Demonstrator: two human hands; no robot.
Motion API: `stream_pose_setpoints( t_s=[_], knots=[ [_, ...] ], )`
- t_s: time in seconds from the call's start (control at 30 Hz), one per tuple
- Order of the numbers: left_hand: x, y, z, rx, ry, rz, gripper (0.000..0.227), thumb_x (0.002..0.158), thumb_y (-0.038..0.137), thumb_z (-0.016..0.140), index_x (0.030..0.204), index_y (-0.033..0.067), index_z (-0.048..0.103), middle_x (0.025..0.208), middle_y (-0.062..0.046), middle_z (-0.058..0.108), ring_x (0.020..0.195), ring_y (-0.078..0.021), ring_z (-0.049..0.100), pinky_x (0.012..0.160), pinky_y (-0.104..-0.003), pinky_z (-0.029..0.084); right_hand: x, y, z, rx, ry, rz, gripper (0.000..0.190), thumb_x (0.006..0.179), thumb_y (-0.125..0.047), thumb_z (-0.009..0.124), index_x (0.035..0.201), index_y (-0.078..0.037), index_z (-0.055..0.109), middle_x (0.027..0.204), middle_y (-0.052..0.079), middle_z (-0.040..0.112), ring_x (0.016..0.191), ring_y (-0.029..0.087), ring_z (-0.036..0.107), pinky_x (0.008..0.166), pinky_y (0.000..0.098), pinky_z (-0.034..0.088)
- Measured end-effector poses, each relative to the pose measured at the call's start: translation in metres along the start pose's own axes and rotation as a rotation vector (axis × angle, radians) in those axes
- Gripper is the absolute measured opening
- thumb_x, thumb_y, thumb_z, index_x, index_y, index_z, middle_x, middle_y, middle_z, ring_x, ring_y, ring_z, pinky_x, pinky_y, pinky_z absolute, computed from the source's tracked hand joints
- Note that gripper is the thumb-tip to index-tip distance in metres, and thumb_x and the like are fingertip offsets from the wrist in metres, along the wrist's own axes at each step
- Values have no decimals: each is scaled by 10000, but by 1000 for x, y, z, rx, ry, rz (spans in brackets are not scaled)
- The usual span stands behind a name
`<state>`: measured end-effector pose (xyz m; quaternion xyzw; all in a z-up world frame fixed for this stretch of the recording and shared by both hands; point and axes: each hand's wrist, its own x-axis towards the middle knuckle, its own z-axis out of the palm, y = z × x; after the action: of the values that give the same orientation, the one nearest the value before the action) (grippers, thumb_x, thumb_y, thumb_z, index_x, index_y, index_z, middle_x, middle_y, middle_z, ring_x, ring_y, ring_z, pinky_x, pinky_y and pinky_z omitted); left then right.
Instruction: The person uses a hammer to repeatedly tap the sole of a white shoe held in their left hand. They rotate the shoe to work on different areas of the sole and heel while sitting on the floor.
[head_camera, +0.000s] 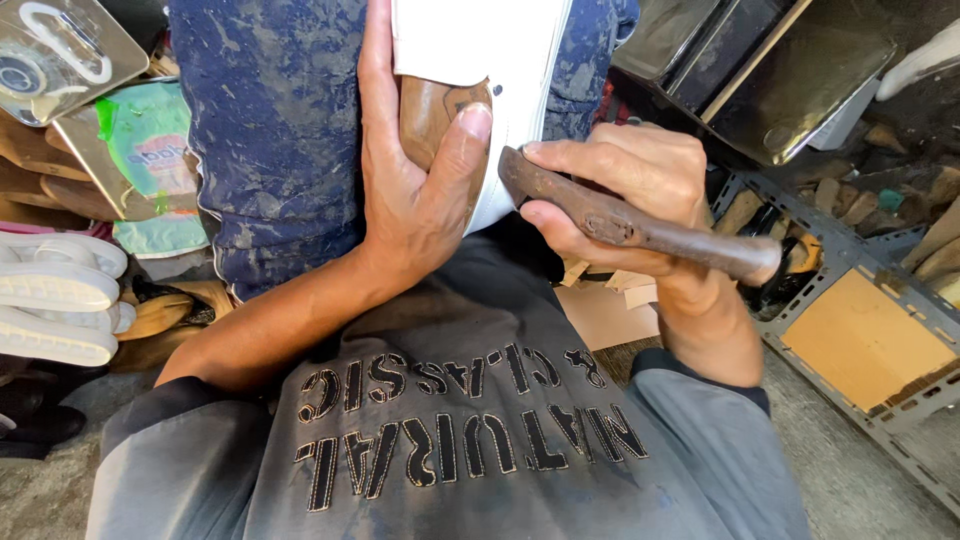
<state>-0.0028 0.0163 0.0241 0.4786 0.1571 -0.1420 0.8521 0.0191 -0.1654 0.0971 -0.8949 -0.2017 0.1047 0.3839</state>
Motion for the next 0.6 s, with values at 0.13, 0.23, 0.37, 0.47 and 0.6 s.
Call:
stream_pose_setpoints(
  t_s=[0.13, 0.23, 0.37, 0.47, 0.6],
  knots=[
    [2, -7, -6, 173, 7, 51, 815, 1101, 341, 647, 1685, 103, 132, 1774, -111, 284, 1683, -205, 335, 1469, -388, 313, 27, -2, -16, 208, -171, 92, 234, 986, -129, 721, 1064, 91, 725, 821, 155, 698, 624, 208, 608, 574, 305, 456],
    [3, -21, -16, 240, -32, 103, 758, 1137, 371, 638, 1688, 145, 169, 1754, -92, 368, 1666, -211, 406, 1434, -397, 377, 31, 9, -19, 263, -272, 225, 161, 987, -102, 749, 1065, 39, 753, 907, 113, 744, 754, 139, 663, 656, 263, 513],
    [22, -4, -18, 115, -58, 38, 846, 1007, 458, 686, 1623, 76, 249, 1586, -112, 524, 1426, -194, 581, 1235, -343, 484, -5, 39, -14, 607, -179, 388, 237, 1076, -277, 533, 1170, -79, 623, 926, 20, 619, 803, 117, 580, 753, 270, 495],
    [18, 29, -27, 152, -143, 64, 770, 1058, 449, 644, 1629, 105, 258, 1563, -78, 508, 1462, -186, 550, 1281, -353, 448, -51, 6, 24, 931, 200, 971, 531, 945, -584, 448, 908, -75, 593, 577, 66, 569, 455, 175, 532, 410, 311, 441],
    [-10, 89, -7, 135, -216, 83, 853, 1042, 398, 636, 1665, 53, 168, 1735, -110, 336, 1645, -204, 345, 1464, -379, 247, 1, -29, 70, 252, -418, 1317, 326, 863, -432, 574, 679, -163, 593, 664, 35, 668, 654, 123, 582, 651, 333, 466]
  ],
)
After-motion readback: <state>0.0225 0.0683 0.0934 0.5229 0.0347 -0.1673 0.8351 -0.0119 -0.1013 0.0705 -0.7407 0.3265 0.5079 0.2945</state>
